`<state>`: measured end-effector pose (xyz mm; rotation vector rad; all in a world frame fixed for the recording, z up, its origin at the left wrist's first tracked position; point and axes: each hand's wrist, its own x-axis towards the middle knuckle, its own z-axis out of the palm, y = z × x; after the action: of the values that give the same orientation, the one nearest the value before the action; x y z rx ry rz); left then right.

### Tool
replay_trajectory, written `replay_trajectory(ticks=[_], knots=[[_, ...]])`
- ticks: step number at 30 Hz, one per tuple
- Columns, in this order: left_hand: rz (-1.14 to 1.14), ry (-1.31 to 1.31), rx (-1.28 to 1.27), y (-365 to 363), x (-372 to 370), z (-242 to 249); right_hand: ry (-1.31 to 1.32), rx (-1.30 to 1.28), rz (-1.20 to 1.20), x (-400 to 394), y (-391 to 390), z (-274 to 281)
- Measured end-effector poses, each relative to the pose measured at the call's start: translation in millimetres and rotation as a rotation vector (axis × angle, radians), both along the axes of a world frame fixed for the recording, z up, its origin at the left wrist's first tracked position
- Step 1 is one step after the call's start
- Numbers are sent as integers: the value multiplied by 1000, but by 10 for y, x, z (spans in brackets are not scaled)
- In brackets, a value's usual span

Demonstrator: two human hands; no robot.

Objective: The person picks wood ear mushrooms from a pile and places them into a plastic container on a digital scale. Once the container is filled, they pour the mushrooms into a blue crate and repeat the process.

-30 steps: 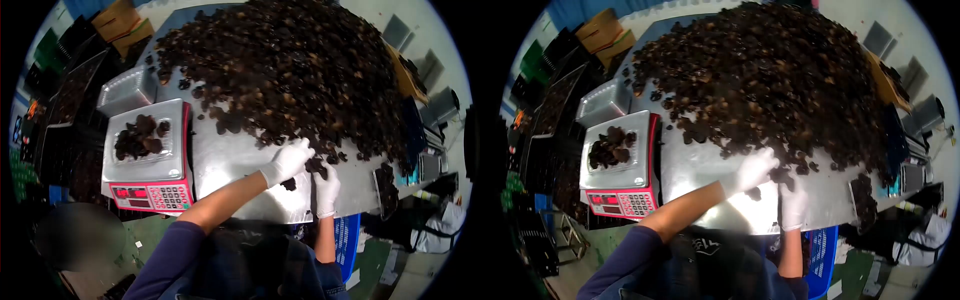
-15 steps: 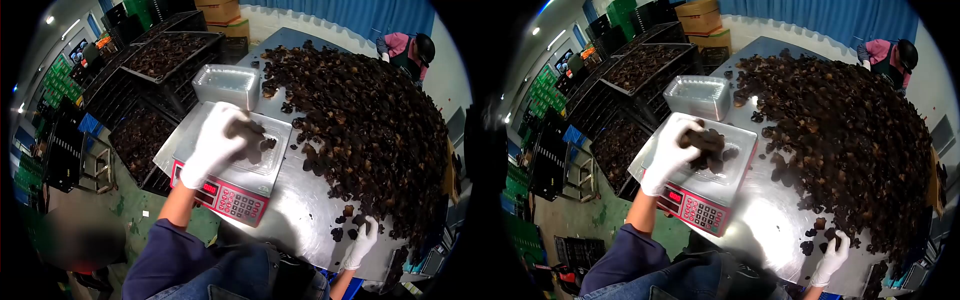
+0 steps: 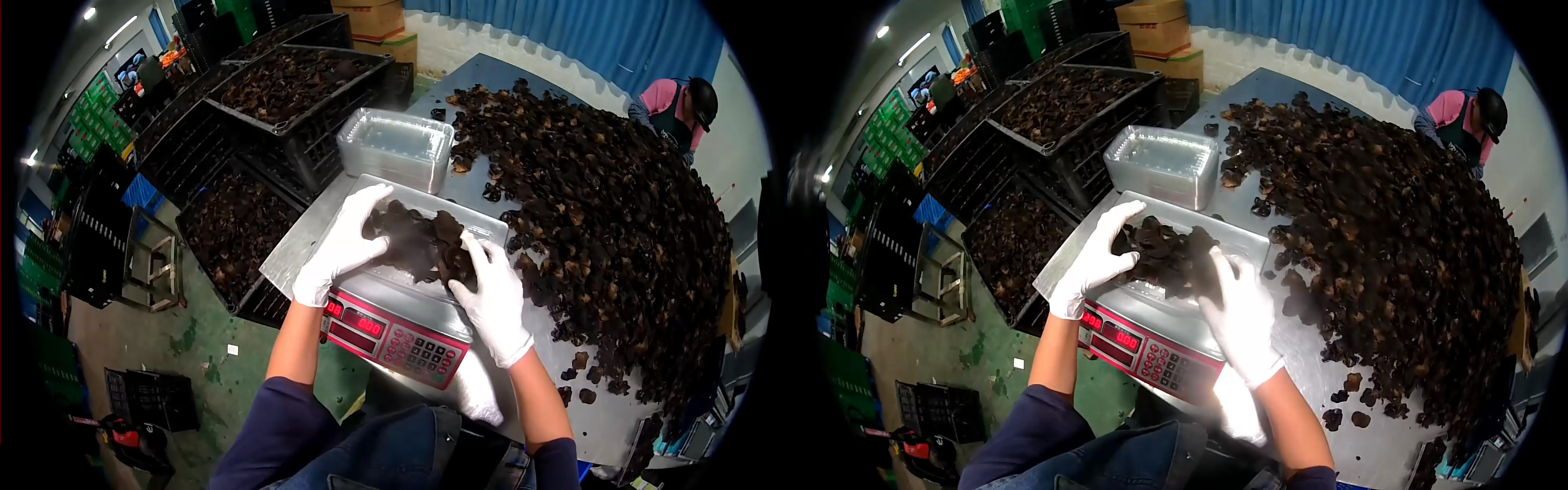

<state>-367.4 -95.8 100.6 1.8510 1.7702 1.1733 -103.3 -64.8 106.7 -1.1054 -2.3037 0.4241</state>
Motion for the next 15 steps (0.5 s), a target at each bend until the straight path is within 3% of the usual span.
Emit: replay_trajectory(ticks=[8,12,15], knots=[[-19,80,-6,-55,-4,18,140,50,-67,135,-99,-75],[65,-184,68,-101,-46,-32,161,84,-105,254,-137,-41],[95,-738,-17,-58,-136,-175,262,89,-129,395,-78,-129]])
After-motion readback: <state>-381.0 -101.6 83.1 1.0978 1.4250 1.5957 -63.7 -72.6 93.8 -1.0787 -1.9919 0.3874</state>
